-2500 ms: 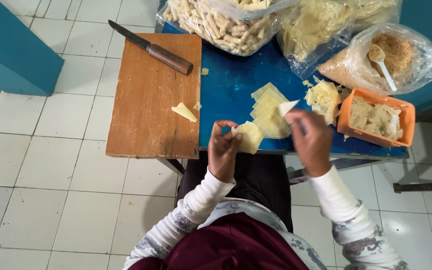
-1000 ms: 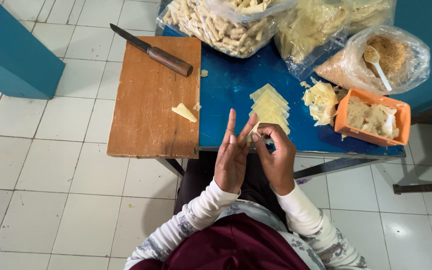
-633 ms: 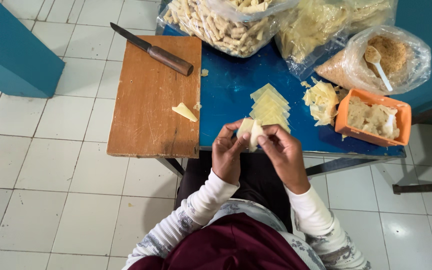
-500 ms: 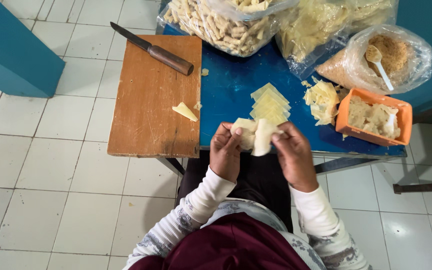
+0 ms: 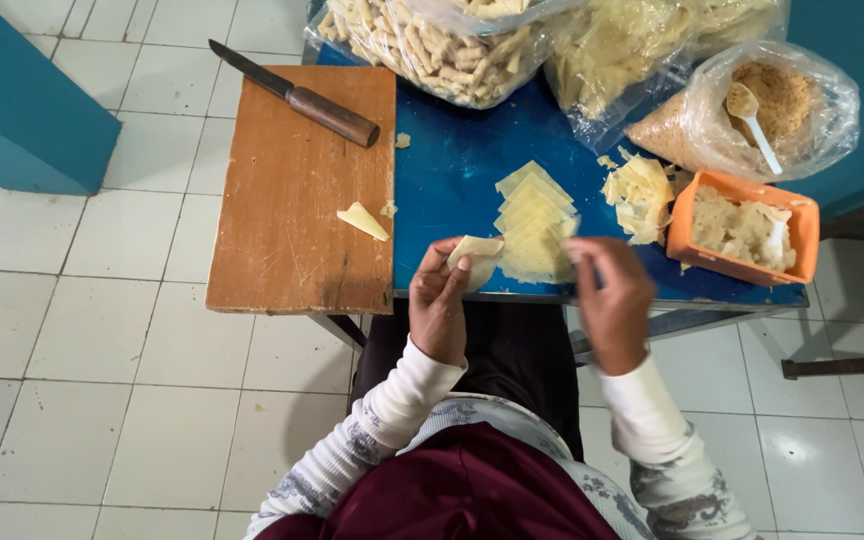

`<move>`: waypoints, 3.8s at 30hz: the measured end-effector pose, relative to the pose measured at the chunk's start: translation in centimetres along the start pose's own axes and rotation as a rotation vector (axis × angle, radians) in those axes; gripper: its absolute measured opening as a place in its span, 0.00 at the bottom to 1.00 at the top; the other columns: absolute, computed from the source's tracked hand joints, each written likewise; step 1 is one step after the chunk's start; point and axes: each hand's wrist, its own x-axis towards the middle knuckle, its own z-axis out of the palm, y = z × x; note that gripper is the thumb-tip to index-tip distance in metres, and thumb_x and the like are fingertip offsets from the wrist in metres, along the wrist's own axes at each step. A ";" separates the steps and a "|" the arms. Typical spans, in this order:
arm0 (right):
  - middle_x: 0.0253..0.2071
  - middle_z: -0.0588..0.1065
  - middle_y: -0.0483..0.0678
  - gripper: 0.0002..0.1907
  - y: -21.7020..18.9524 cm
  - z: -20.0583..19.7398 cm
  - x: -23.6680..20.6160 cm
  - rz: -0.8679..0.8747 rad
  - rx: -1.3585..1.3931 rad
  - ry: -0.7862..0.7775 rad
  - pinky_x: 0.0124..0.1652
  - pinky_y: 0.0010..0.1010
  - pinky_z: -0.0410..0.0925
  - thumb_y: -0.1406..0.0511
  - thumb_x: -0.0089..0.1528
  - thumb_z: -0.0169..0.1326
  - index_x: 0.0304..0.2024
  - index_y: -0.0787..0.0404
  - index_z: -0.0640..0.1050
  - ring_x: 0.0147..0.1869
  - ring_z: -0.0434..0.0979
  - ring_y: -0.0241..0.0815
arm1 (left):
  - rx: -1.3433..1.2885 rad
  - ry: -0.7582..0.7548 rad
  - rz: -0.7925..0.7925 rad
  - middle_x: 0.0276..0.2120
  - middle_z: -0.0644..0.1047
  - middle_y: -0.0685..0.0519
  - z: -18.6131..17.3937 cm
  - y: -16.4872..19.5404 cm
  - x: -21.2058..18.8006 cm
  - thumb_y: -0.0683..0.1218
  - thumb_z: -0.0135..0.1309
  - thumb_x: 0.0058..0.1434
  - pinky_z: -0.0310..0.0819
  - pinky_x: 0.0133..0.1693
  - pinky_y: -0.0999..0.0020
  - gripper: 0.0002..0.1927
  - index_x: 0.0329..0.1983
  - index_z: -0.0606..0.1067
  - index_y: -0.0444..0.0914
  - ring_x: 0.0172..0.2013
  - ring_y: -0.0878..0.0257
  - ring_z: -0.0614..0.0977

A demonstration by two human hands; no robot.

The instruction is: The person sits at a blue table assembling filled snack wrappers. They take a thin square wrapper, spoon brown filling from a plastic bag onto it with a white spoon, fold the wrapper over the filling into a closed shape, and place the finished piece on a growing stack on the table.

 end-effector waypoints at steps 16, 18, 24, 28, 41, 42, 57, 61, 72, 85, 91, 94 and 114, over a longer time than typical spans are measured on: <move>0.42 0.78 0.50 0.11 -4.0 1.2 -1.3 -0.222 -0.127 -0.123 0.45 0.37 0.70 0.71 0.61 0.62 0.47 0.64 0.82 0.45 0.77 0.50 | 0.041 0.137 0.005 0.41 0.80 0.52 -0.8 0.7 -0.5 0.38 0.57 0.68 0.74 0.45 0.74 0.07 0.45 0.71 0.36 0.41 0.69 0.80; 0.46 0.79 0.50 0.10 -3.6 0.3 -1.0 -0.084 -0.008 -0.122 0.47 0.32 0.72 0.71 0.66 0.57 0.49 0.63 0.82 0.49 0.79 0.45 | 0.045 0.139 -0.010 0.40 0.80 0.52 -1.0 0.7 -0.6 0.38 0.57 0.68 0.75 0.43 0.74 0.06 0.44 0.71 0.36 0.40 0.68 0.81; 0.47 0.80 0.45 0.14 -2.6 -1.8 -1.7 0.390 0.696 -0.283 0.54 0.22 0.71 0.62 0.71 0.49 0.53 0.63 0.77 0.51 0.79 0.33 | 0.002 0.011 -0.076 0.38 0.81 0.47 -0.8 -1.0 -1.5 0.35 0.56 0.67 0.80 0.43 0.68 0.06 0.41 0.71 0.35 0.39 0.65 0.83; 0.34 0.70 0.40 0.10 -2.9 -0.9 -3.7 0.626 0.776 -0.407 0.39 0.19 0.62 0.63 0.68 0.58 0.44 0.65 0.76 0.38 0.67 0.27 | -0.012 -0.134 -0.147 0.42 0.79 0.50 -0.4 -2.4 -2.5 0.33 0.55 0.66 0.78 0.48 0.71 0.08 0.43 0.69 0.36 0.44 0.67 0.82; 0.30 0.70 0.37 0.05 -3.4 -1.0 -3.2 0.442 0.515 -0.198 0.32 0.18 0.61 0.70 0.66 0.58 0.38 0.63 0.74 0.32 0.65 0.24 | 0.163 -0.285 -0.240 0.40 0.75 0.55 0.4 -0.6 -1.4 0.35 0.55 0.68 0.70 0.44 0.77 0.16 0.57 0.70 0.35 0.42 0.71 0.76; 0.30 0.70 0.37 0.05 -3.3 -1.1 -3.2 0.432 0.503 -0.202 0.32 0.18 0.61 0.70 0.66 0.58 0.38 0.63 0.74 0.32 0.64 0.24 | 0.182 -0.295 -0.264 0.41 0.76 0.56 0.5 -0.2 -1.4 0.36 0.53 0.67 0.71 0.45 0.77 0.14 0.55 0.70 0.35 0.43 0.72 0.77; 0.35 0.77 0.50 0.09 -3.9 1.0 -0.1 0.062 -0.058 -0.083 0.32 0.31 0.69 0.69 0.63 0.64 0.38 0.64 0.75 0.31 0.79 0.42 | 1.450 -0.097 0.431 0.32 0.71 0.54 3.2 2.0 0.5 0.47 0.67 0.52 0.61 0.42 0.56 0.14 0.30 0.71 0.43 0.40 0.53 0.71; 0.32 0.76 0.49 0.12 -3.3 1.6 0.3 0.033 -0.127 -0.110 0.31 0.33 0.69 0.68 0.60 0.66 0.39 0.62 0.74 0.30 0.78 0.44 | 1.506 -0.112 0.410 0.35 0.71 0.55 2.8 1.3 1.0 0.45 0.66 0.53 0.61 0.44 0.56 0.14 0.32 0.70 0.42 0.42 0.52 0.72; 0.38 0.75 0.49 0.15 -2.2 1.2 0.1 0.023 -0.133 -0.108 0.40 0.37 0.68 0.67 0.60 0.65 0.47 0.61 0.75 0.36 0.76 0.46 | 1.649 -0.487 0.647 0.68 0.69 0.53 -0.6 -1.2 -1.6 0.50 0.59 0.68 0.61 0.62 0.55 0.26 0.68 0.70 0.42 0.69 0.61 0.68; 0.54 0.65 0.43 0.18 9.1 -12.3 -0.9 0.129 -0.820 -0.090 0.58 0.48 0.54 0.56 0.57 0.73 0.48 0.46 0.83 0.65 0.60 0.52 | 1.823 -0.461 0.717 0.69 0.67 0.55 -1.5 -2.4 -2.3 0.57 0.60 0.66 0.44 0.69 0.44 0.34 0.73 0.66 0.47 0.71 0.65 0.66; 0.53 0.65 0.44 0.12 11.5 -10.4 -1.7 0.165 -0.702 -0.036 0.60 0.49 0.54 0.61 0.59 0.72 0.43 0.48 0.83 0.65 0.60 0.50 | 1.821 -0.460 0.715 0.70 0.67 0.55 -1.7 -2.6 -2.3 0.57 0.60 0.66 0.42 0.70 0.42 0.33 0.73 0.66 0.47 0.71 0.64 0.65; 0.56 0.65 0.44 0.12 11.8 -10.2 -1.4 0.169 -0.605 -0.027 0.62 0.52 0.54 0.64 0.59 0.72 0.43 0.50 0.83 0.66 0.60 0.52 | 1.796 -0.473 0.687 0.70 0.67 0.55 -1.7 -2.6 -2.2 0.57 0.60 0.66 0.42 0.70 0.41 0.33 0.73 0.66 0.47 0.71 0.64 0.65; 0.53 0.63 0.42 0.39 0.5 -1.5 -0.8 -0.424 -0.795 -0.361 0.52 0.50 0.53 0.74 0.63 0.54 0.72 0.33 0.71 0.52 0.60 0.47 | 1.629 -0.500 0.568 0.68 0.65 0.47 -1.8 -3.0 -2.2 0.54 0.56 0.68 0.54 0.67 0.50 0.31 0.69 0.66 0.34 0.70 0.59 0.66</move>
